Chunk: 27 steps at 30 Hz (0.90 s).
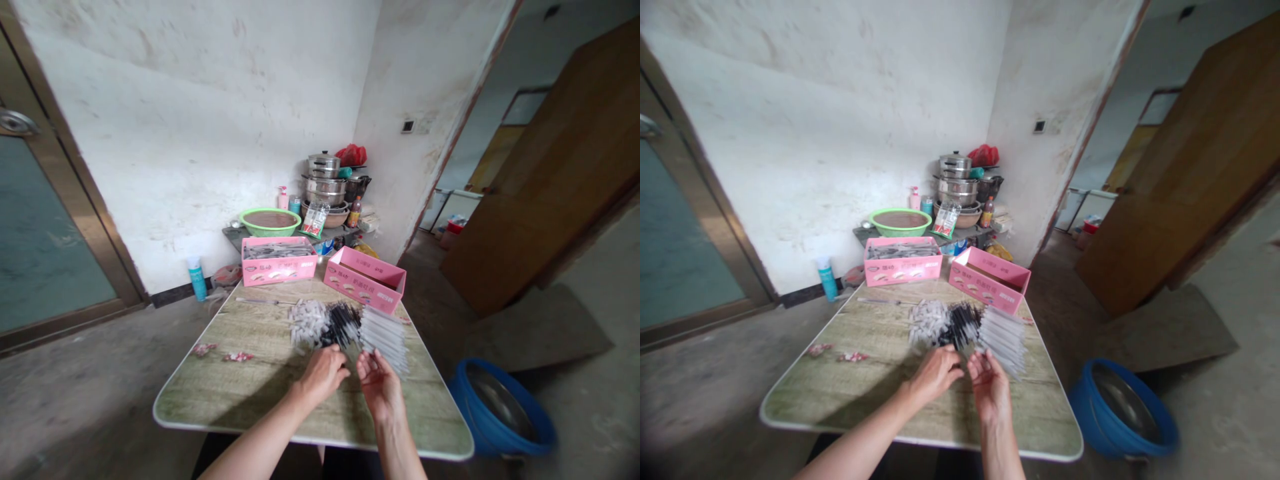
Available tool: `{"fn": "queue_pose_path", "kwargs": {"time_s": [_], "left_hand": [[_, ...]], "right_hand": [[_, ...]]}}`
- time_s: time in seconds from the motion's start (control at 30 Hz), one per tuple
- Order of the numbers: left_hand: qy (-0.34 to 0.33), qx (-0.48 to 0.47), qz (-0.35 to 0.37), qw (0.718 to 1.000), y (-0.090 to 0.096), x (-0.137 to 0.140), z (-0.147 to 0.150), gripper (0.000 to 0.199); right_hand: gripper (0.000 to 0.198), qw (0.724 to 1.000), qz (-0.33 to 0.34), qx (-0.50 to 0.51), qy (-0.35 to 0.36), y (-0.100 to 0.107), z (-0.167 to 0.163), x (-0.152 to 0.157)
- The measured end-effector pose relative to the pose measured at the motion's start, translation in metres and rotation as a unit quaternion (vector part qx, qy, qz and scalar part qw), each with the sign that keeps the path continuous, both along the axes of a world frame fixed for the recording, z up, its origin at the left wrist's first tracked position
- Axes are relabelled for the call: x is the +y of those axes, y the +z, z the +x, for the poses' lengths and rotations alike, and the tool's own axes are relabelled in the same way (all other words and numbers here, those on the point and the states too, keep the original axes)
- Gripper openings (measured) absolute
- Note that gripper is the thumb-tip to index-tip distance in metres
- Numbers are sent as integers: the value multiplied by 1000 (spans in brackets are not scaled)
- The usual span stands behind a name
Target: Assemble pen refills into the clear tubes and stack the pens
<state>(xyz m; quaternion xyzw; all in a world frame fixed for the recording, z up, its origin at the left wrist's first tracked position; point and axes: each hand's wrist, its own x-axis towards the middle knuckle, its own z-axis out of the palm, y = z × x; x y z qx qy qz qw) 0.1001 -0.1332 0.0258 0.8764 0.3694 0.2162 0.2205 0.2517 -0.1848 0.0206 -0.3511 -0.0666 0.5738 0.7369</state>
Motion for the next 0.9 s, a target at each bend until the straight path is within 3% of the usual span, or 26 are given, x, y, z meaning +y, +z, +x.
{"fn": "queue_pose_path", "kwargs": {"time_s": [0.13, 0.2, 0.27, 0.33, 0.4, 0.43, 0.5, 0.63, 0.9], "left_hand": [[-6, 49, -9, 999, -5, 0, 9, 17], [0, -18, -37, 999, -6, 3, 9, 19], [16, -144, -119, 982, -7, 7, 7, 17], [27, -283, -254, 924, -7, 11, 3, 17], [26, -395, -366, 842, -5, 13, 0, 25], [23, -435, -396, 808, -4, 13, -2, 29], [14, -477, -421, 771, -2, 12, -5, 33], [-7, -486, -440, 755, 1, 7, -8, 33], [-2, -477, -448, 756, 4, 5, -6, 35]], "right_hand": [[10, 1000, 5, -20, 9, -3, 0, -2], [14, 1000, 8, -21, 6, -4, 0, -4], [19, 999, 16, -30, 0, -3, 0, -6], [23, 998, 23, -56, -7, -2, -1, -8], [26, 996, 23, -86, -16, 1, -5, -9], [28, 995, 22, -99, -22, 2, -7, -9], [31, 992, 20, -121, -33, 5, -13, -9], [34, 988, 19, -146, -40, 10, -23, -6], [33, 982, 17, -184, -33, 11, -28, -5]]}}
